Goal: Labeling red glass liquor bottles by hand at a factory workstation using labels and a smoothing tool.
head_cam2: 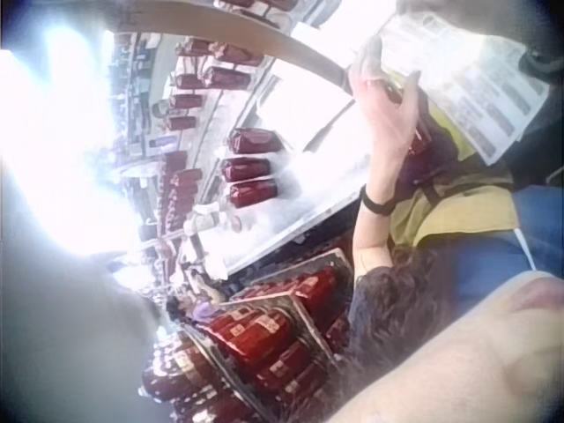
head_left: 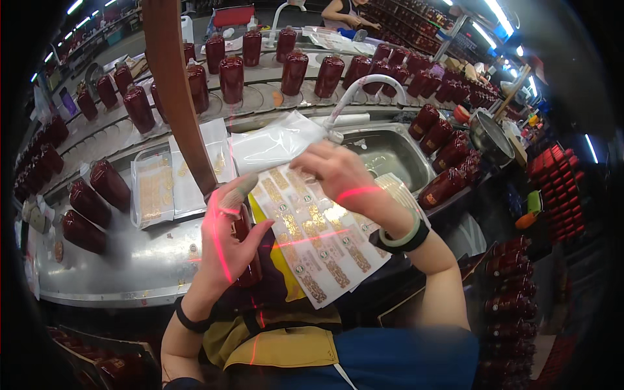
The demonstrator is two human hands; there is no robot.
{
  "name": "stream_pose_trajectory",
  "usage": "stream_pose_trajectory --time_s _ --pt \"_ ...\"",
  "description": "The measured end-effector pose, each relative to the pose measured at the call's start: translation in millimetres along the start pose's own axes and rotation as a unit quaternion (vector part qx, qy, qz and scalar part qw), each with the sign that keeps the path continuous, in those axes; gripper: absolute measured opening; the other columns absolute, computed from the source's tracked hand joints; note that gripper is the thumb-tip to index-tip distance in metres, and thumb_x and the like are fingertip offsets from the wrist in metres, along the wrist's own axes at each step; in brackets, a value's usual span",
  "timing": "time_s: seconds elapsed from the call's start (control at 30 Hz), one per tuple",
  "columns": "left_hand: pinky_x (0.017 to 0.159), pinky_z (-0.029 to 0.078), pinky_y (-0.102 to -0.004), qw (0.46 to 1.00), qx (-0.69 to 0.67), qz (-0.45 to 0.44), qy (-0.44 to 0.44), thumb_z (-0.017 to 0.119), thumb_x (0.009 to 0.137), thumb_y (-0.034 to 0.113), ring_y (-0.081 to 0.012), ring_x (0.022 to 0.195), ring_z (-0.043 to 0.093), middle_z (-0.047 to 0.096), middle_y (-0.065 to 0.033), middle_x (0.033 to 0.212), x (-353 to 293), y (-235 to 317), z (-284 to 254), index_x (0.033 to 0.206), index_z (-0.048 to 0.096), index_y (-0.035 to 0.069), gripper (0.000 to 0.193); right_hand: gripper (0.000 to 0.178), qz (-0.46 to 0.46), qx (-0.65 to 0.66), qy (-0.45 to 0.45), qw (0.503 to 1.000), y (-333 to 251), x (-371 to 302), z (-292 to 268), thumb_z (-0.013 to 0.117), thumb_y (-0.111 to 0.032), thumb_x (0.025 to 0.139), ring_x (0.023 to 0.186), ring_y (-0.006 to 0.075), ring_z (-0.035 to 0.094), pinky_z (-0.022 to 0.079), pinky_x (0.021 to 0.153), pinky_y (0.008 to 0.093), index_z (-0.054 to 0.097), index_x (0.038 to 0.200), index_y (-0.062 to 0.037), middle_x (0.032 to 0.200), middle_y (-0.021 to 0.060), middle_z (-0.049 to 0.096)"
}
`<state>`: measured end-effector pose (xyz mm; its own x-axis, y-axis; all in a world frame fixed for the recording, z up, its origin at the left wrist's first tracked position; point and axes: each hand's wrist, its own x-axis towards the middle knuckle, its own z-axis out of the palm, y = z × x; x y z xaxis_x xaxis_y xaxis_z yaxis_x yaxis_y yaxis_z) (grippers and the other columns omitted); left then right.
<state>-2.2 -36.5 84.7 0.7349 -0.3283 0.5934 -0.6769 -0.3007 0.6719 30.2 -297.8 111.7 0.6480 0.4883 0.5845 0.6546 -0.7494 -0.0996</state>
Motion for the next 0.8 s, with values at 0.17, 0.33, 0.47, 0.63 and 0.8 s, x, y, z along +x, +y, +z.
stream_pose_trajectory --time_s 0.17,0.33,0.47,0.63,0.8 --pt "0.089 0.052 -0.0306 1.0 -0.018 -0.001 0.025 0.079 0.081 -0.002 -0.0198 0.107 0.065 0.067 -0.0134 0.121 5 4 13 0.138 0.057 0.001 0.061 0.025 0.007 0.125 -0.034 0.992 -51 11 1 0.07 -0.002 0.086 0.091 0.0289 0.069 0.054 0.08 0.0393 0.065 0.11 -0.007 0.098 0.0073 0.07" --pt "0.075 0.052 -0.0263 0.994 -0.056 -0.091 0.023 0.076 0.085 0.0 -0.0111 0.08 0.064 0.069 -0.0083 0.093 0 6 5 0.13 0.063 -0.002 0.047 0.036 0.062 0.226 -0.025 0.972 -67 8 0 0.074 -0.008 0.088 0.084 0.0225 0.066 0.053 0.076 0.0378 0.061 0.121 -0.0068 0.102 0.0076 0.069" --pt "0.08 0.054 -0.0286 0.99 -0.101 -0.088 0.05 0.065 0.092 -0.005 -0.0111 0.089 0.065 0.066 -0.0041 0.097 -6 13 -6 0.136 0.058 -0.001 0.045 0.042 0.145 0.335 -0.06 0.929 -64 2 13 0.082 -0.019 0.085 0.075 0.0149 0.057 0.046 0.068 0.0304 0.064 0.12 -0.0058 0.102 0.0044 0.07" --pt "0.083 0.056 -0.0274 0.972 -0.19 -0.099 0.1 0.062 0.095 -0.005 -0.0122 0.095 0.064 0.062 -0.0052 0.113 -14 5 -15 0.143 0.049 -0.003 0.05 0.012 0.238 0.415 -0.188 0.858 -63 -17 37 0.074 -0.017 0.092 0.074 0.0088 0.055 0.047 0.069 0.0273 0.074 0.098 -0.0065 0.085 0.0024 0.07" --pt "0.071 0.058 -0.0265 0.941 -0.278 -0.151 0.118 0.058 0.101 -0.002 -0.0125 0.09 0.066 0.059 -0.0034 0.103 -45 -12 -27 0.145 0.044 -0.006 0.046 0.017 0.257 0.46 -0.161 0.834 -63 -35 52 0.074 -0.019 0.092 0.074 0.006 0.053 0.045 0.069 0.0248 0.074 0.099 -0.0036 0.082 -0.0015 0.067"
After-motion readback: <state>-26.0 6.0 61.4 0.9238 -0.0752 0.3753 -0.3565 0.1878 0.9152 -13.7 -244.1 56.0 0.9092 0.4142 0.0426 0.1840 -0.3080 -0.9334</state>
